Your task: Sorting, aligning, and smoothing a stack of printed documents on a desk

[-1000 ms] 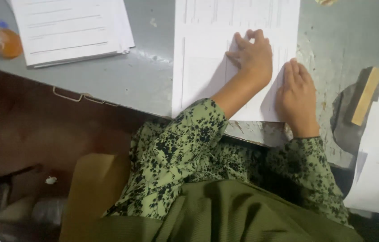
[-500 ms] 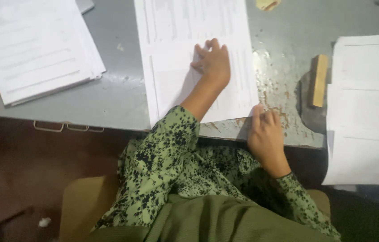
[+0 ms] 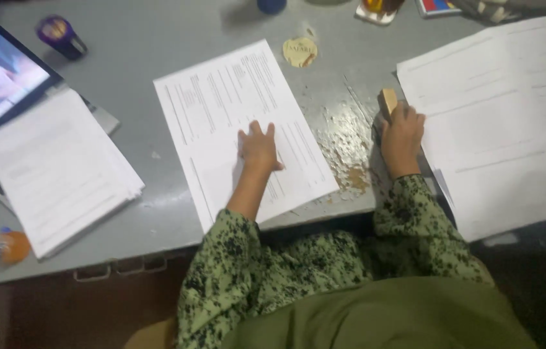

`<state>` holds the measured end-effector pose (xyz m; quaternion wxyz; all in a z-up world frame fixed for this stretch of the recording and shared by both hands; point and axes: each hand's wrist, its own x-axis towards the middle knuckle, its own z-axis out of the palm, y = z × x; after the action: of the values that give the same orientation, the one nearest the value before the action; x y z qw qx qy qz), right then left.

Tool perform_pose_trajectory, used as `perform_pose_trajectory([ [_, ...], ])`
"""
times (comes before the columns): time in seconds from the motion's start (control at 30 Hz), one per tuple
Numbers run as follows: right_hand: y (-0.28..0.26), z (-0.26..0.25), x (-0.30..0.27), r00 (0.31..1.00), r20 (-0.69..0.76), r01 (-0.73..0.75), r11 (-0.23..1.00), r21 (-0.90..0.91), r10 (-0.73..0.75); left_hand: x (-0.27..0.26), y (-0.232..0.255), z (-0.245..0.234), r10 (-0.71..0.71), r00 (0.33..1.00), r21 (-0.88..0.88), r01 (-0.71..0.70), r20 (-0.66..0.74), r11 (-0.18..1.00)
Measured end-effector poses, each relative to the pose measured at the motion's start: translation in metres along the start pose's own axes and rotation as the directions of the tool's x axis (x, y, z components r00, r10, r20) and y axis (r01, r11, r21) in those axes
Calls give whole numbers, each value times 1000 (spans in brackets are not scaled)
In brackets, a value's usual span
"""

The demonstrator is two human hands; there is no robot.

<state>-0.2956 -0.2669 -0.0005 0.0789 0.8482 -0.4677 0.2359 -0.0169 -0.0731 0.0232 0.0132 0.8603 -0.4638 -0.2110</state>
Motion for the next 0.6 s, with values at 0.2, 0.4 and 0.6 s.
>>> perform_pose_trajectory([
  [0.2,-36,27,-4,982,-84,176,982,70,-170,-11,-4,-8,28,999,-13,-28,-19,1000],
  [0.4,-218,-39,-48,914,247,120,798,590,-320,-55,-5,-37,140,973,49,-134,-182,990],
  [0.6,-250,-27,-47,935,212,153,861,484,-285,-70,-10,-44,125,982,4,-126,-140,992],
])
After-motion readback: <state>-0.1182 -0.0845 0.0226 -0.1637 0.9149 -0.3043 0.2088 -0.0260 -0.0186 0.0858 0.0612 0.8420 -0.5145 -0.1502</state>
